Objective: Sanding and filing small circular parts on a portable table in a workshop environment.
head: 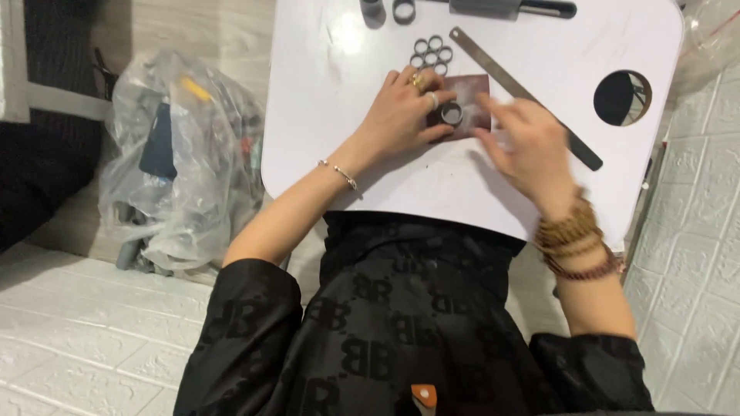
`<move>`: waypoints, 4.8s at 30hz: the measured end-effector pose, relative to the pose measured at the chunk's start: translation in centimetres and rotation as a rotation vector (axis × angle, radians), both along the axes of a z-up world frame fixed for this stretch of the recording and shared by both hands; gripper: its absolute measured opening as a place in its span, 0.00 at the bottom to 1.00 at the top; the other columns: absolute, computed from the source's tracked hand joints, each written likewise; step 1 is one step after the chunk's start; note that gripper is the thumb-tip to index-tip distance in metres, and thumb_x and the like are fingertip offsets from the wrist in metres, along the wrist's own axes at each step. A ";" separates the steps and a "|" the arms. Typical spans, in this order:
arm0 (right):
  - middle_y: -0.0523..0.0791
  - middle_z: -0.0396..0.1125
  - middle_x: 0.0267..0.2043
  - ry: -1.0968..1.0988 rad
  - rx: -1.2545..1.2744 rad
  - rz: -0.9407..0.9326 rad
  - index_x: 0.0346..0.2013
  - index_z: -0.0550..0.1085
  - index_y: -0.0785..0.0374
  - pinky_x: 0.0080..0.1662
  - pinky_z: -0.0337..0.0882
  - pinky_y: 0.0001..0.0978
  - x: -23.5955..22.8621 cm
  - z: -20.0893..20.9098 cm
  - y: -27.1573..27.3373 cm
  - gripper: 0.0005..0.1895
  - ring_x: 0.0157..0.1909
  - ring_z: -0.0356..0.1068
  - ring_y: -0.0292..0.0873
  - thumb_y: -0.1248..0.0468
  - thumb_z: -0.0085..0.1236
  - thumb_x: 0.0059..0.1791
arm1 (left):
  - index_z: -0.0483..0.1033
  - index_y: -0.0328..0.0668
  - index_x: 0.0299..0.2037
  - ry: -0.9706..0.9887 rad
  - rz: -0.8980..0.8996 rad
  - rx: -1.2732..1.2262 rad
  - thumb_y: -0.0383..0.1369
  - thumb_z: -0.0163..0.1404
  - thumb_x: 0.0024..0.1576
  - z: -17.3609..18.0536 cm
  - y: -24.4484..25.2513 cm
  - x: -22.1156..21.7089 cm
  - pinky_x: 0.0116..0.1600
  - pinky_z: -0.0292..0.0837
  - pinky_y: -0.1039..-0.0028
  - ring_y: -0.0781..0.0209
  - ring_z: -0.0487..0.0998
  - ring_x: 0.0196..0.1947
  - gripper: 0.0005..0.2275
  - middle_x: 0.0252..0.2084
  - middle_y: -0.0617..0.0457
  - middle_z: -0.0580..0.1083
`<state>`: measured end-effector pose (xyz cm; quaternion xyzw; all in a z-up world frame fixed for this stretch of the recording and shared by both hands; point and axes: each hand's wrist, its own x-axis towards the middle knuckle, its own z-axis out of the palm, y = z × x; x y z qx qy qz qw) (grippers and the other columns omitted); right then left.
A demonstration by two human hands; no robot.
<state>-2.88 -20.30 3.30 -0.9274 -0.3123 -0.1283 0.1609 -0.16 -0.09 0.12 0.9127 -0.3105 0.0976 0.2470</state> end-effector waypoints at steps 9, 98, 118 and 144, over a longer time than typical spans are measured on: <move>0.40 0.61 0.21 0.110 -0.021 0.035 0.33 0.71 0.57 0.33 0.65 0.30 1.2 -2.0 2.6 0.08 0.28 0.65 0.43 0.56 0.52 0.46 | 0.70 0.48 0.38 -0.082 -0.013 -0.158 0.41 0.53 0.40 -1.7 1.0 -0.1 0.40 0.60 0.64 0.52 0.64 0.42 0.16 0.39 0.53 0.65; 0.43 0.57 0.18 0.397 0.254 -0.035 0.39 0.72 0.70 0.22 0.52 0.22 1.0 -0.9 2.8 0.15 0.19 0.51 0.35 0.66 0.58 0.40 | 0.59 0.46 0.16 0.303 0.162 -1.184 0.30 0.48 0.47 1.3 8.4 -6.3 0.22 0.50 0.87 0.75 0.53 0.15 0.11 0.14 0.64 0.56; 0.46 0.57 0.18 0.297 0.492 -0.369 0.40 0.63 0.74 0.22 0.53 0.25 -4.4 1.0 -2.6 0.04 0.17 0.53 0.38 0.74 0.39 0.52 | 0.71 0.34 0.29 0.326 0.420 -0.975 0.27 0.46 0.47 0.4 1.9 -11.4 0.23 0.59 0.83 0.70 0.62 0.15 0.04 0.19 0.55 0.68; 0.47 0.69 0.23 0.451 0.779 -0.103 0.38 0.72 0.65 0.31 0.68 0.27 -9.7 -2.5 5.3 0.10 0.25 0.69 0.40 0.70 0.47 0.43 | 0.66 0.46 0.19 0.173 0.290 -2.018 0.43 0.29 0.57 -0.9 11.6 -11.6 0.22 0.49 0.82 0.70 0.48 0.11 0.19 0.09 0.62 0.43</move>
